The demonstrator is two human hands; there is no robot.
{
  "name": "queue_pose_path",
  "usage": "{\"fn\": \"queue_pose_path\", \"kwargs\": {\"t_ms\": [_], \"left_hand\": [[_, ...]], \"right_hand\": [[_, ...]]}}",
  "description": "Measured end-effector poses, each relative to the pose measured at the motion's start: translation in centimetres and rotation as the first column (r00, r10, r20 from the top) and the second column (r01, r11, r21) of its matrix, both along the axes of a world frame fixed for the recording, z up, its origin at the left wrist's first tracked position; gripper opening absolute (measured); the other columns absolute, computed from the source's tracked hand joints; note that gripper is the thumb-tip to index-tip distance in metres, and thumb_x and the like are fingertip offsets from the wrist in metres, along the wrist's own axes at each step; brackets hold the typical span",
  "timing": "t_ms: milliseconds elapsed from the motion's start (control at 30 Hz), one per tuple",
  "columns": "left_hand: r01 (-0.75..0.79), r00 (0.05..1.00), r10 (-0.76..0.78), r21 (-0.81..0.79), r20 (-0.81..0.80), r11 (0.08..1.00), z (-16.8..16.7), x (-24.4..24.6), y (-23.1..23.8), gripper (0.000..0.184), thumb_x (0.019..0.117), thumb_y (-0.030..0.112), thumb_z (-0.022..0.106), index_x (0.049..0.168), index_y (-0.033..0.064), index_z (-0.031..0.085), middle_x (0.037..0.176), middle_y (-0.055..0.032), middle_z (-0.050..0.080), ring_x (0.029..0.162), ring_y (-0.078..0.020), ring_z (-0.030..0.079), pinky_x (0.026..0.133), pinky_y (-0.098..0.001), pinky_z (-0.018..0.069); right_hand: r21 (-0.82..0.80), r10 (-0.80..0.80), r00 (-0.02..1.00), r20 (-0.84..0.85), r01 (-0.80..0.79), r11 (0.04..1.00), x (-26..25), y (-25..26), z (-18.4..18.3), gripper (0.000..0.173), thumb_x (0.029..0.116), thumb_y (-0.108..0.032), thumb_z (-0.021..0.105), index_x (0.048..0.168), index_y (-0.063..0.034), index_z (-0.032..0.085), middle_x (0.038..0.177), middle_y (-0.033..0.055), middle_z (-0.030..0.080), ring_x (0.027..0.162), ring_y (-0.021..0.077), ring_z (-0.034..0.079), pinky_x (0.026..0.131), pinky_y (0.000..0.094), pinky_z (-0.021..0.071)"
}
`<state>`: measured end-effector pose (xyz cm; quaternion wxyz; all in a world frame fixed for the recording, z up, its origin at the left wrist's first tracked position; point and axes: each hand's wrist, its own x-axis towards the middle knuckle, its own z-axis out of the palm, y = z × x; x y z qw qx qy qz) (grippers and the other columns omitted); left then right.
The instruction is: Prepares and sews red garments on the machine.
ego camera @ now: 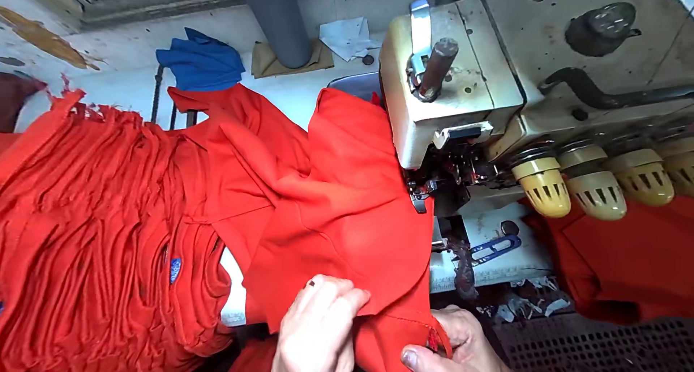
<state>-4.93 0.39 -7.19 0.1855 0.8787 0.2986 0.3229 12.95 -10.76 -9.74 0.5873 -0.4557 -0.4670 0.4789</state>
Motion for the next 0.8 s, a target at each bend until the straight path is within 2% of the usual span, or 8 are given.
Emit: {"fn": "queue_pose_path", "kwargs": {"t_ms": [100, 167, 267, 333, 433, 533, 667, 800], "left_hand": [[-0.032, 0.999, 0.030, -0.062, -0.035, 0.998, 2.5, 0.3, 1.4, 0.021, 0.0974, 0.019, 0.052, 0.095, 0.0097, 0.071, 0.087, -0.0079, 0.069, 0.092, -0.0132, 0.062, 0.084, -0.0224, 0.0457], [0.044, 0.996, -0.051, -0.097, -0.071, 0.994, 4.1, 0.2, 1.8, 0.024, 0.0994, 0.023, 0.055, 0.097, 0.0091, 0.075, 0.085, -0.0106, 0.071, 0.087, -0.0170, 0.065, 0.078, -0.0258, 0.0484], [0.207, 0.963, -0.227, -0.145, -0.142, 0.968, 5.2, 0.7, 1.3, 0.022, 0.0977, 0.019, 0.059, 0.099, 0.0060, 0.077, 0.081, -0.0153, 0.072, 0.073, -0.0265, 0.066, 0.064, -0.0361, 0.0502], [0.252, 0.942, -0.276, -0.138, -0.189, 0.958, 5.0, 1.5, 0.6, 0.017, 0.0961, 0.015, 0.060, 0.096, 0.0053, 0.075, 0.080, -0.0146, 0.071, 0.067, -0.0272, 0.066, 0.056, -0.0370, 0.0496], [0.276, 0.919, -0.302, -0.134, -0.252, 0.952, 4.6, 2.8, 0.4, 0.014, 0.0938, 0.010, 0.061, 0.093, 0.0051, 0.075, 0.080, -0.0131, 0.071, 0.064, -0.0262, 0.067, 0.052, -0.0356, 0.0500], [0.249, 0.919, -0.263, -0.087, -0.292, 0.965, 4.6, 4.5, 0.9, 0.015, 0.0940, 0.008, 0.061, 0.092, 0.0058, 0.076, 0.079, -0.0110, 0.071, 0.062, -0.0240, 0.065, 0.051, -0.0336, 0.0479], [0.115, 0.949, -0.100, 0.033, -0.298, 0.993, 4.9, 6.8, 2.0, 0.014, 0.0916, 0.009, 0.064, 0.093, 0.0090, 0.078, 0.077, -0.0078, 0.070, 0.059, -0.0197, 0.063, 0.048, -0.0300, 0.0447], [0.025, 0.951, 0.010, 0.111, -0.310, 0.993, 5.2, 8.0, 3.1, 0.016, 0.0910, 0.010, 0.064, 0.096, 0.0089, 0.080, 0.075, -0.0069, 0.068, 0.059, -0.0183, 0.062, 0.048, -0.0279, 0.0439]], "right_hand": [[-0.006, 0.012, 1.000, 0.015, -0.012, 1.000, 0.2, 0.2, -0.4, 0.023, 0.0913, -0.005, 0.068, 0.073, 0.0067, 0.060, 0.064, 0.0078, 0.062, 0.064, -0.0024, 0.059, 0.061, 0.0131, 0.0456], [-0.001, 0.018, 0.999, 0.036, -0.018, 1.000, 0.5, 0.1, -0.6, 0.025, 0.0915, -0.006, 0.067, 0.071, 0.0066, 0.059, 0.061, 0.0090, 0.060, 0.061, -0.0004, 0.057, 0.059, 0.0144, 0.0443], [0.002, 0.009, 0.998, 0.060, -0.009, 1.000, 1.1, -0.2, -0.9, 0.029, 0.0910, -0.008, 0.066, 0.068, 0.0051, 0.055, 0.059, 0.0076, 0.057, 0.061, -0.0011, 0.056, 0.059, 0.0140, 0.0430], [0.009, 0.011, 0.998, 0.058, -0.011, 1.000, 1.6, -0.5, -1.1, 0.028, 0.0913, -0.009, 0.065, 0.068, 0.0048, 0.056, 0.060, 0.0067, 0.058, 0.063, -0.0024, 0.057, 0.061, 0.0132, 0.0438], [-0.003, -0.001, 0.997, 0.076, 0.002, 1.000, 2.5, -0.7, -1.3, 0.024, 0.0897, -0.007, 0.064, 0.071, 0.0063, 0.058, 0.062, 0.0078, 0.060, 0.064, -0.0020, 0.058, 0.062, 0.0134, 0.0443], [-0.038, -0.053, 0.998, 0.031, 0.054, 0.998, 3.1, -0.3, -0.9, 0.016, 0.0918, -0.005, 0.065, 0.079, 0.0043, 0.063, 0.070, 0.0015, 0.066, 0.071, -0.0074, 0.060, 0.067, 0.0116, 0.0482], [-0.090, -0.183, 0.983, -0.018, 0.181, 0.979, 3.4, 1.5, 0.1, 0.010, 0.0890, -0.001, 0.067, 0.080, -0.0039, 0.066, 0.067, -0.0084, 0.064, 0.064, -0.0100, 0.056, 0.060, 0.0109, 0.0475], [-0.088, -0.268, 0.963, -0.026, 0.265, 0.960, 2.8, 3.3, 1.0, 0.010, 0.0863, 0.003, 0.065, 0.081, -0.0047, 0.068, 0.067, -0.0096, 0.065, 0.064, -0.0098, 0.057, 0.060, 0.0113, 0.0489]]}}
